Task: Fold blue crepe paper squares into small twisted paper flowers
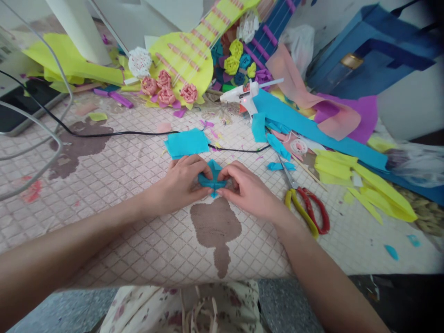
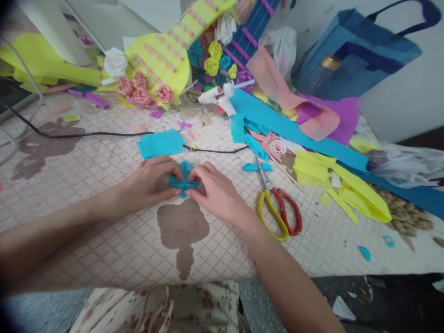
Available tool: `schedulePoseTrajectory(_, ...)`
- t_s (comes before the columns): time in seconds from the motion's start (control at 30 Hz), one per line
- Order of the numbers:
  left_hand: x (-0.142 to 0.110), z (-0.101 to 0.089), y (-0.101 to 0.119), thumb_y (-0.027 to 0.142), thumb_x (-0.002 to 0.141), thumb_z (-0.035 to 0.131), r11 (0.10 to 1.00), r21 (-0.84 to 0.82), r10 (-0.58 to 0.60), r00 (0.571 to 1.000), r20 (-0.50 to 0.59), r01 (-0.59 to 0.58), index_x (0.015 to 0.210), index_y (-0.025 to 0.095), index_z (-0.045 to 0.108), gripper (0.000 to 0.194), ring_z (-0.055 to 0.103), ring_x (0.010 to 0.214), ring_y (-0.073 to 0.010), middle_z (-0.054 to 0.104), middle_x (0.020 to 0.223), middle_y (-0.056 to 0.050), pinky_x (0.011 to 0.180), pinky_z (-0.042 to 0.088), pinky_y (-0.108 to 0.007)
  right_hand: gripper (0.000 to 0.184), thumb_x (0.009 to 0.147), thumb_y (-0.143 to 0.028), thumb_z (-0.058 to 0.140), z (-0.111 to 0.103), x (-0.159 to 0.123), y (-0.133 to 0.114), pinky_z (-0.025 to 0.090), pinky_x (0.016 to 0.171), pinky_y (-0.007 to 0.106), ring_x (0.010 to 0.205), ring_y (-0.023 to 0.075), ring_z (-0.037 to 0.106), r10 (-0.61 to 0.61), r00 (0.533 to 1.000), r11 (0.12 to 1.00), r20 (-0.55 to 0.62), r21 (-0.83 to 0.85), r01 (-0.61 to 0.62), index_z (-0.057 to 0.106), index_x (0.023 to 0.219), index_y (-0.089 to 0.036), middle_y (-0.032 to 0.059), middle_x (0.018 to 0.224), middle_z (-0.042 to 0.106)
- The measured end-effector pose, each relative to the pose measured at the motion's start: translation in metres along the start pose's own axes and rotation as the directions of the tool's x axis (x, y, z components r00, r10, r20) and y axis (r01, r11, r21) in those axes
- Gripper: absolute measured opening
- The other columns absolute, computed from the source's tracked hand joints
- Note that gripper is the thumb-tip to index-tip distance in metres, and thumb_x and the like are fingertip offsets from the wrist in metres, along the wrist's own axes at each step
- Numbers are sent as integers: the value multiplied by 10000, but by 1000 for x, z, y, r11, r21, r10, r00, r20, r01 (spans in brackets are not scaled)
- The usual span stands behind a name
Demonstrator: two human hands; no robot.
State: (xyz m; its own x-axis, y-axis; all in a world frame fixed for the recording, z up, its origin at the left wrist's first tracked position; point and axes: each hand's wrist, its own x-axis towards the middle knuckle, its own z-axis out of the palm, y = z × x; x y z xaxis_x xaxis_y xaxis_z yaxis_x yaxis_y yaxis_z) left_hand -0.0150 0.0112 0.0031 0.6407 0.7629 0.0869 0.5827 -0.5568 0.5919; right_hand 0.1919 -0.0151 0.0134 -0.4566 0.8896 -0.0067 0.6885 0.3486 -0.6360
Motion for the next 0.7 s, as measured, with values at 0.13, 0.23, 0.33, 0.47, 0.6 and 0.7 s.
schedulePoseTrajectory(0.13,1,-1,4,243,823,555,999,15,-43,999,-5,43,868,200,577,66,517,980,-232,578,978,-39,859,336,-403,51,843,-193,558,4,1,-1,387,664,258,771,125,505,10,999,1000,-46,-15,-10,515,870,-203,12,932,499)
schedulePoseTrajectory(0.23,2,0,7,201,807,553,998,23,-61,998,-13,61,841,190,577,43,520,958,-230,574,966,-39,846,334,-407,61,833,-154,551,6,2,-4,372,640,250,733,114,493,15,998,999,-68,-35,-18,508,835,-196,2,890,494)
schedulePoseTrajectory(0.33,2,2,8,185,796,547,998,29,-61,998,-35,62,813,186,577,34,519,952,-233,569,952,-38,841,330,-408,75,822,-133,554,7,3,-7,364,632,246,716,108,484,26,997,998,-75,-55,-30,506,816,-190,-3,870,486)
schedulePoseTrajectory(0.47,2,3,8,192,791,532,998,39,-56,997,-57,58,784,184,573,42,512,934,-225,572,945,-36,830,329,-396,73,824,-134,551,7,3,-7,357,631,243,717,108,481,33,996,997,-78,-70,-39,509,805,-191,-3,864,489)
schedulePoseTrajectory(0.6,2,4,8,190,788,529,997,41,-65,996,-57,67,781,182,573,45,507,935,-226,572,945,-38,836,333,-398,77,826,-129,542,8,4,-7,355,634,242,724,110,484,23,996,996,-85,-81,-30,507,807,-194,-2,861,493)
schedulePoseTrajectory(0.7,2,4,9,198,793,533,997,46,-61,996,-59,64,785,183,574,44,506,930,-226,569,949,-41,842,335,-404,76,829,-137,541,9,4,-7,358,637,246,731,113,489,33,996,995,-88,-96,-41,501,801,-195,-1,863,496)
